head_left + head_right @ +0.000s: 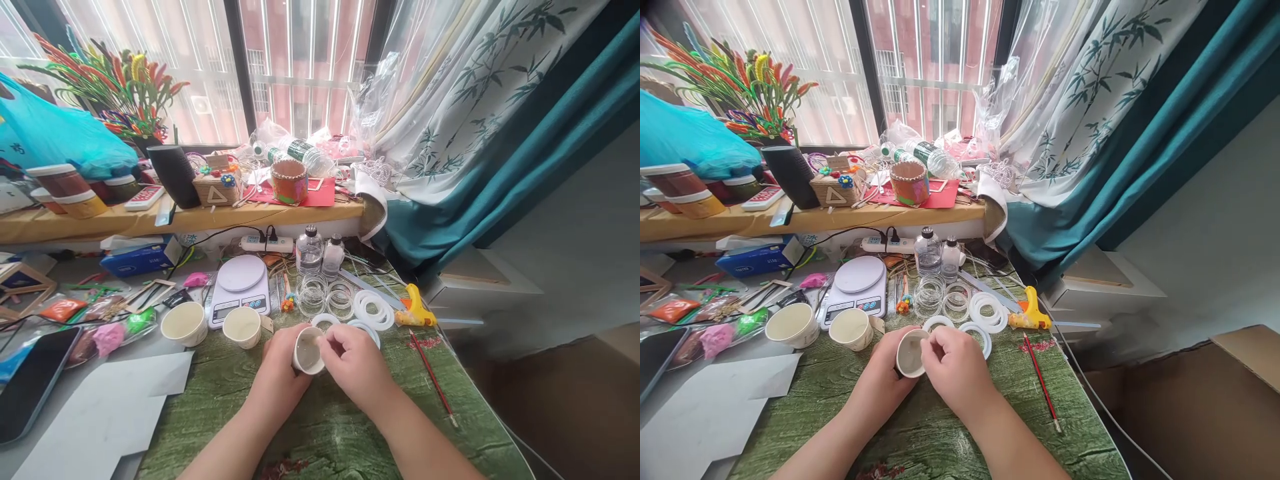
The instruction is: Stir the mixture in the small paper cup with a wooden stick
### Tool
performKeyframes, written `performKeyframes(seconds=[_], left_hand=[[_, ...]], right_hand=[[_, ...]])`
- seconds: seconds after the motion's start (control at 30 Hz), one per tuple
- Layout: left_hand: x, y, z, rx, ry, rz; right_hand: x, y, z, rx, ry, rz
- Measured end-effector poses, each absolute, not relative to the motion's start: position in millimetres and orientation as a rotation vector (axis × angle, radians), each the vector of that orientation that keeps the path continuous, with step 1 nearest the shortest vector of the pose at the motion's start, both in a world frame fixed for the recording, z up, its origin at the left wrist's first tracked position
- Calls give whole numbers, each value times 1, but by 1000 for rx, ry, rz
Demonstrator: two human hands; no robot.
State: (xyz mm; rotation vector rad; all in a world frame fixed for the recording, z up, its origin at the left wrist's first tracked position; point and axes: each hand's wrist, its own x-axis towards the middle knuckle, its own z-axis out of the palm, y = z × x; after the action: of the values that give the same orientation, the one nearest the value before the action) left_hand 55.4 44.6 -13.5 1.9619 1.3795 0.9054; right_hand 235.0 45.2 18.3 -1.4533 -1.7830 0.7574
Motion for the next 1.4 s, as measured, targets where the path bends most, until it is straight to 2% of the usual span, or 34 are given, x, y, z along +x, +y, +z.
performKeyframes(seconds=[1.4], left_hand=[[56,45,-13,1965,1383,914]], right_hand=[[234,45,19,-1425,-1763,825]])
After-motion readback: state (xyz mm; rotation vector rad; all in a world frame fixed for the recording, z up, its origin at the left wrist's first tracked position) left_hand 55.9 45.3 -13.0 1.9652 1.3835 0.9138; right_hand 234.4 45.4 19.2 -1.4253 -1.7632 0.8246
